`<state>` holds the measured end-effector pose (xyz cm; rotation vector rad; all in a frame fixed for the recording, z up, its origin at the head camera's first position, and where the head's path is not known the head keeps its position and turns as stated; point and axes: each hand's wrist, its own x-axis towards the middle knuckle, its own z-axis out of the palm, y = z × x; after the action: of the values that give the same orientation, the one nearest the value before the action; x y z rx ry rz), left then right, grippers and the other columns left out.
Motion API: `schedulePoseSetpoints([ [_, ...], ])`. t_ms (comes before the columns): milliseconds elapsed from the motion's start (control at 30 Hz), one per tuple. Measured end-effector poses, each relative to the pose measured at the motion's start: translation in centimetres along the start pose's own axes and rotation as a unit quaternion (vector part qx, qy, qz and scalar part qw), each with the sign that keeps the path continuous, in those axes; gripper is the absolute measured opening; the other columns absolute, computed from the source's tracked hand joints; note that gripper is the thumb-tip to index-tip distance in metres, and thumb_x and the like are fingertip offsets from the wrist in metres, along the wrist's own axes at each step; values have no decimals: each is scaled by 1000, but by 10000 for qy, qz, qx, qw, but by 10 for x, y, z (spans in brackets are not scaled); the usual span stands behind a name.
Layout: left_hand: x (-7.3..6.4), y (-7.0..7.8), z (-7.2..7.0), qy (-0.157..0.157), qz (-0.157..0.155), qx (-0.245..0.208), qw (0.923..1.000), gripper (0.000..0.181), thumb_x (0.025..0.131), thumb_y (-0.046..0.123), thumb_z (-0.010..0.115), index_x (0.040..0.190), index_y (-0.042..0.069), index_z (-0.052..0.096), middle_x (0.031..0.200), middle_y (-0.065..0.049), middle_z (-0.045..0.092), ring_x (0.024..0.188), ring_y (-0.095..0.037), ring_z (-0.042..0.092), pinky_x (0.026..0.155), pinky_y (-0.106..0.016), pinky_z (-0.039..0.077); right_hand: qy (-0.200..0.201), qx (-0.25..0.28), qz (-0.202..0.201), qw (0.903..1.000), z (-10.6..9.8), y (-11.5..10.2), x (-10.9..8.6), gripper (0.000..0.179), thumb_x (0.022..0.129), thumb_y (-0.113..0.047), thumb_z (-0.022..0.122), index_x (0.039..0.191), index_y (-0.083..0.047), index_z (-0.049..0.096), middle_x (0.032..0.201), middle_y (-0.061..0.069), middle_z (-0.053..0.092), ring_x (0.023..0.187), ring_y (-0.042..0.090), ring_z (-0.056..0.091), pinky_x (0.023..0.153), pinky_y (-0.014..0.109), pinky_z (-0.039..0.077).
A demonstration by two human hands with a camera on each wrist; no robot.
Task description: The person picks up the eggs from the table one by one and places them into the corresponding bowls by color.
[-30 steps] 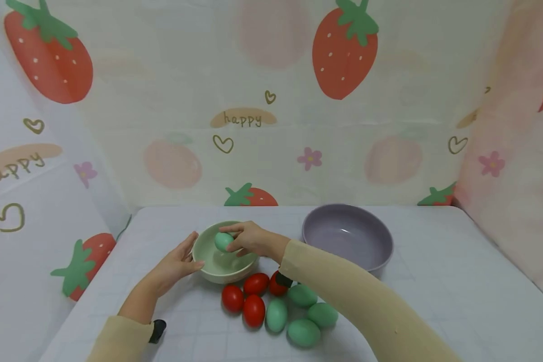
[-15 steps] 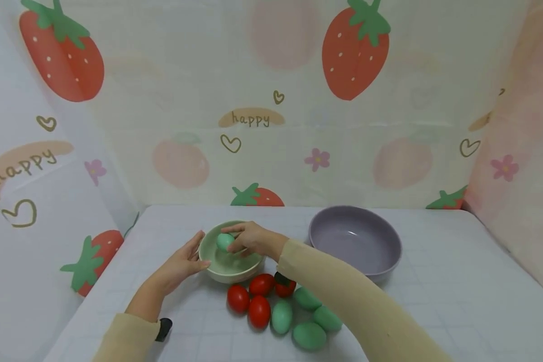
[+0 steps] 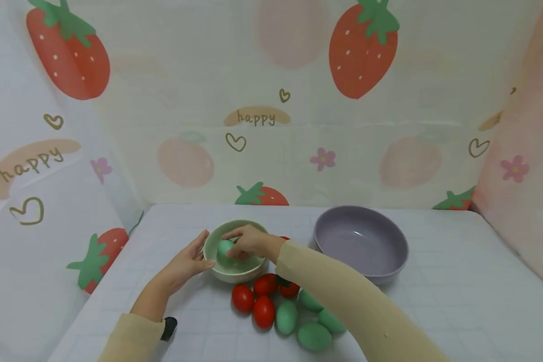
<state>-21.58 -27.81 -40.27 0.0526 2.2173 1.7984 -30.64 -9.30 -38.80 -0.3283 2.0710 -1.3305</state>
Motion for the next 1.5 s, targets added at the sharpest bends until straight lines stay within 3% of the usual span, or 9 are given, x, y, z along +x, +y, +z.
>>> schedulePoseSetpoints([
  [200,0,3,1,-79,4,69,9999,90,99,0,57,159,2,-10,166,-18,-13,152,-42,-6,123,-54,10,-68,-404,-24,9992,1,1,-3,49,85,4,75,131,-12,69,122,13,65,81,18,58,82,31,58],
  [433,1,5,2,-76,-28,95,9999,89,99,0,56,159,4,-10,167,-17,-13,153,-41,-5,123,-54,12,-64,-457,-83,9989,5,2,-6,49,85,5,75,131,-13,69,116,12,65,74,18,57,73,28,57],
  [867,2,5,3,-8,-106,93,9999,89,99,-1,55,159,4,-10,167,-18,-12,153,-40,-4,123,-52,13,105,-446,132,9989,6,0,-13,45,88,0,74,130,-16,70,111,10,65,80,21,61,86,35,59],
  [1167,3,0,1,-23,-88,77,9999,90,99,0,57,159,4,-10,166,-18,-13,153,-42,-4,123,-53,12,161,-292,193,9993,4,3,-15,44,89,0,73,130,-16,70,135,17,60,90,26,66,91,41,58],
  [1500,5,-2,-1,45,-108,107,9999,91,98,-1,57,159,5,-9,166,-18,-13,152,-43,-4,123,-54,12,79,-111,89,9999,-7,-4,-27,46,89,3,71,132,-14,68,141,19,57,85,22,68,88,39,59],
])
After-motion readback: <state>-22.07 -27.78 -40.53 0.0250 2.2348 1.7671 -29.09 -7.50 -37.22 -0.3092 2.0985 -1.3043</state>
